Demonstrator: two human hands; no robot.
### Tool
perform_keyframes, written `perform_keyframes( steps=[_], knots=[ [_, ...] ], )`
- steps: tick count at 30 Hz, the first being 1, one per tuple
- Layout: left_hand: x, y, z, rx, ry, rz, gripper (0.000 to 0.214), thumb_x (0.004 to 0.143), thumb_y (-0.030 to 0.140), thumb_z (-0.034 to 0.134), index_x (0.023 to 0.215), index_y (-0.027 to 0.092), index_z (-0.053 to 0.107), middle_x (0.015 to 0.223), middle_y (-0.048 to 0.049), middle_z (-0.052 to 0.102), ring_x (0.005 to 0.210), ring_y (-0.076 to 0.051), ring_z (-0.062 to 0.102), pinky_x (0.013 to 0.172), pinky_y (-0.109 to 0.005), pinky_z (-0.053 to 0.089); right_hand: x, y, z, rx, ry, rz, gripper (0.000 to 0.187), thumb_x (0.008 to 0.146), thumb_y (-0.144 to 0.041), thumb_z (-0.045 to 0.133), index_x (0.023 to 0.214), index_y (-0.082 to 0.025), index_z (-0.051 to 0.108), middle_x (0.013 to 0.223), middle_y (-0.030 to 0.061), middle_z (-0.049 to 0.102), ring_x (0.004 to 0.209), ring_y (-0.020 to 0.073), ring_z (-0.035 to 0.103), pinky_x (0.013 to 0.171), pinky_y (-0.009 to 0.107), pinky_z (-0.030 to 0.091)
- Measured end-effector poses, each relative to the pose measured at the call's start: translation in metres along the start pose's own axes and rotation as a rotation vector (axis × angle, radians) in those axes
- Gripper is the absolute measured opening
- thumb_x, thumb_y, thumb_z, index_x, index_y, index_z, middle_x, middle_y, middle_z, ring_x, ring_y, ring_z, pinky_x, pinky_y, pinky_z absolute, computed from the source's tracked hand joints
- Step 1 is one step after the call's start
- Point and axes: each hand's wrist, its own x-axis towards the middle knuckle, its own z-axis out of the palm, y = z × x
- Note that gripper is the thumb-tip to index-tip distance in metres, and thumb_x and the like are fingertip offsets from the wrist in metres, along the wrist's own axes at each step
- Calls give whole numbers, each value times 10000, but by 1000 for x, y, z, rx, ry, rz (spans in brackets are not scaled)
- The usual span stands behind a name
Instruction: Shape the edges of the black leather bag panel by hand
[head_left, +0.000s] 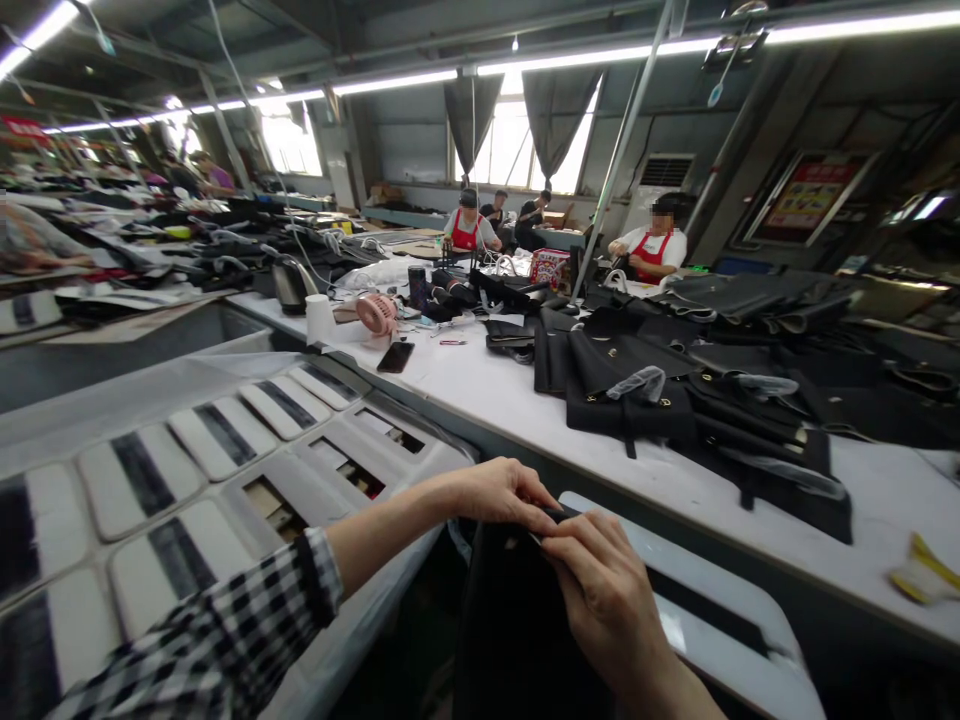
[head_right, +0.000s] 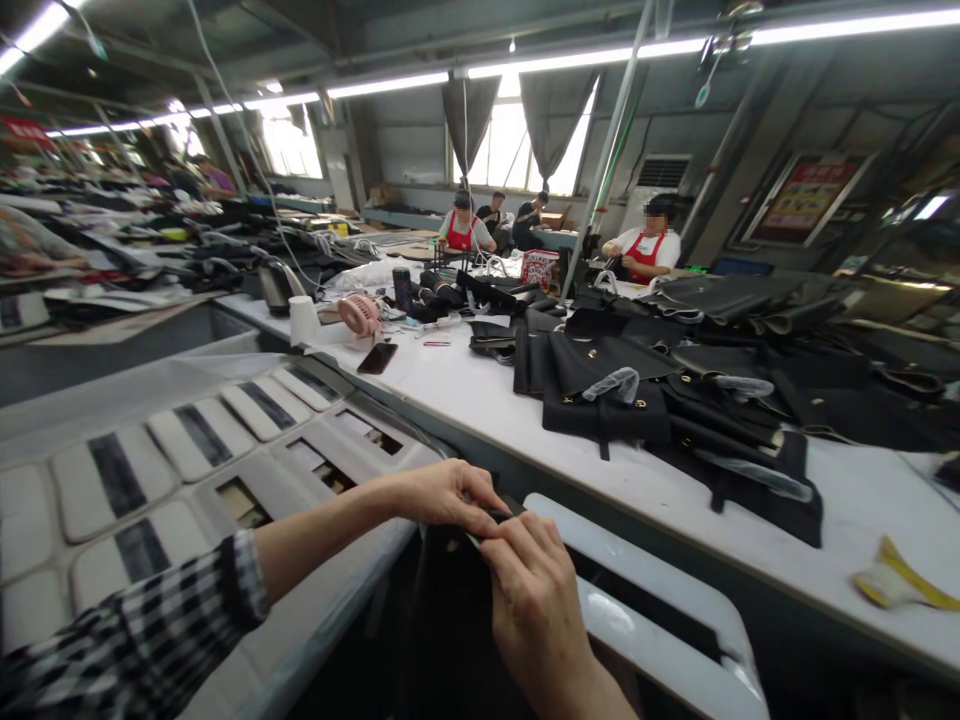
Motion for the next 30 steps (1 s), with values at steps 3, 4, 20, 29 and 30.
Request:
perform_keyframes(
  steps=[3, 4, 20, 29, 30],
  knots=[
    [5, -5, 1, 34, -13, 32, 358, 767, 377, 728, 1076, 196, 744, 795, -3, 565, 792, -149, 541, 686, -235, 401, -3, 0, 1, 13, 4, -1, 207, 906, 20, 484, 842, -149, 587, 771, 44, 550, 769, 173, 451, 715, 351, 367],
    [6, -6, 3, 47, -17, 43, 358, 763, 381, 732, 1065, 189, 748, 790, -5, 571, 802, -157, 549, 695, -238, 407, -5, -2, 1, 29, 0, -13, 213, 903, 27, 479, 835, -146, 583, 762, 43, 547, 758, 170, 447, 700, 342, 369],
    [-1, 9, 23, 154, 89, 101, 306, 786, 430, 731, 1012, 228, 765, 816, -4, 574, 768, -129, 565, 657, -202, 408, -31, -14, -10, -73, 15, -258, 249, 839, 64, 456, 970, -84, 607, 790, 91, 604, 757, 199, 480, 686, 357, 431],
    [6, 11, 28, -230, 96, -93, 479, 770, 600, 660, 727, 124, 691, 644, 10, 488, 585, -101, 417, 522, -233, 319, -17, -20, -15, -266, -29, -37, 134, 837, -19, 533, 852, -149, 560, 749, 78, 544, 735, 234, 487, 687, 394, 417],
    [6, 11, 28, -250, 93, -106, 493, 780, 613, 637, 730, 123, 676, 621, 17, 477, 568, -97, 397, 516, -232, 309, -12, -20, -15, -308, -49, 11, 121, 818, -51, 575, 877, -156, 559, 787, 85, 561, 756, 251, 503, 685, 404, 416]
  ],
)
